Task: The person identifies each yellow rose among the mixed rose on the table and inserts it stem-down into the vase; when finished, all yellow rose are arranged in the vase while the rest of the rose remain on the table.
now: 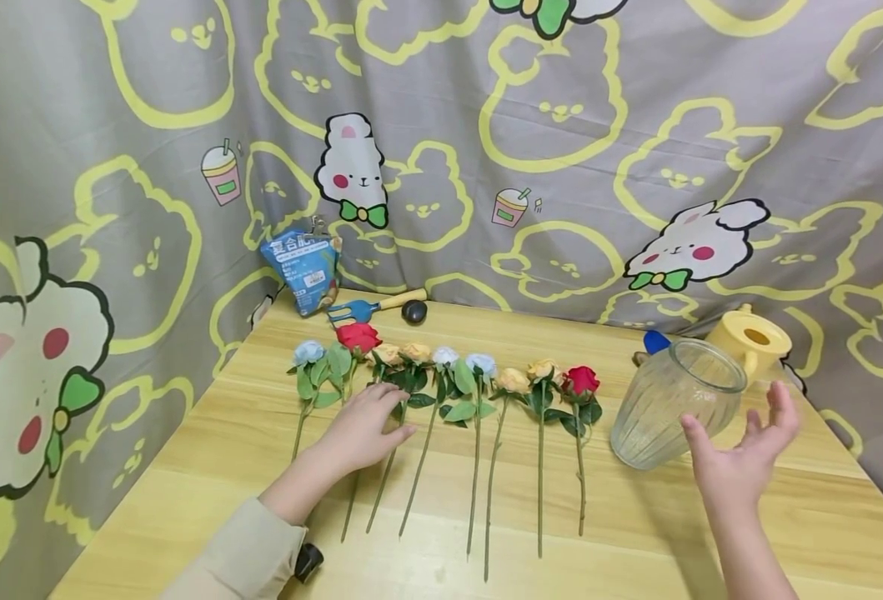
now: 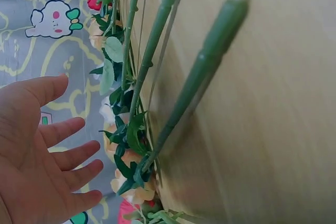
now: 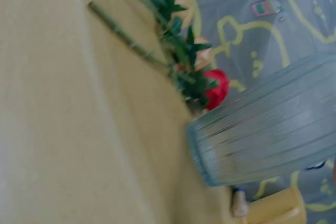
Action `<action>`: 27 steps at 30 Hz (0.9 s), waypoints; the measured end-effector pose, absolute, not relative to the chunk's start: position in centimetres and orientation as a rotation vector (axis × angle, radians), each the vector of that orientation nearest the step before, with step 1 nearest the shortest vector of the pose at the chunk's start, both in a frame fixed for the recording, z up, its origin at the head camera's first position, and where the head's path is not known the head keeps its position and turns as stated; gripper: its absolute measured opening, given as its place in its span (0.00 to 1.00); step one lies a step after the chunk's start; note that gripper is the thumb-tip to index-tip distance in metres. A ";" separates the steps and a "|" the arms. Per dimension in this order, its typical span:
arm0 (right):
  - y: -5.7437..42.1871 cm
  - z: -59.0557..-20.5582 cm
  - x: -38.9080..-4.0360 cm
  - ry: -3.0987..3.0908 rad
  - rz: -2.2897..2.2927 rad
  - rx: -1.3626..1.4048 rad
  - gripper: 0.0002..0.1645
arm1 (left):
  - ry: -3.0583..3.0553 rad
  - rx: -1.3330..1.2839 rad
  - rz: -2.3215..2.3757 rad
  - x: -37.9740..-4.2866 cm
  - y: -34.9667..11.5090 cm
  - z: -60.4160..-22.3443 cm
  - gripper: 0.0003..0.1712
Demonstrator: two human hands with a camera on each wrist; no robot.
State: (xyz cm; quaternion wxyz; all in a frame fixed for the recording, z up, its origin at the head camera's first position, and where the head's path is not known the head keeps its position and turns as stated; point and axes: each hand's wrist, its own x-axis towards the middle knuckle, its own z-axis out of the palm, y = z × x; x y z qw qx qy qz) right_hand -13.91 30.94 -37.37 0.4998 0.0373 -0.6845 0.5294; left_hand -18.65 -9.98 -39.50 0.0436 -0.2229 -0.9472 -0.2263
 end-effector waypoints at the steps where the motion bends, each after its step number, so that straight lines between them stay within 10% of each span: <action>1: 31.3 -37.8 -14.0 -1.712 1.294 0.045 0.53 | -2.897 -0.679 -0.692 -18.6 -10.0 -39.5 0.30; 20: 32.2 -40.4 -15.2 -1.970 1.377 -0.192 0.66 | -2.985 -0.508 -0.765 -18.6 -10.9 -39.5 0.29; 27: 32.1 -40.3 -15.1 -1.977 1.374 -0.203 0.64 | -2.993 -0.341 -0.730 -21.0 -12.5 -38.9 0.15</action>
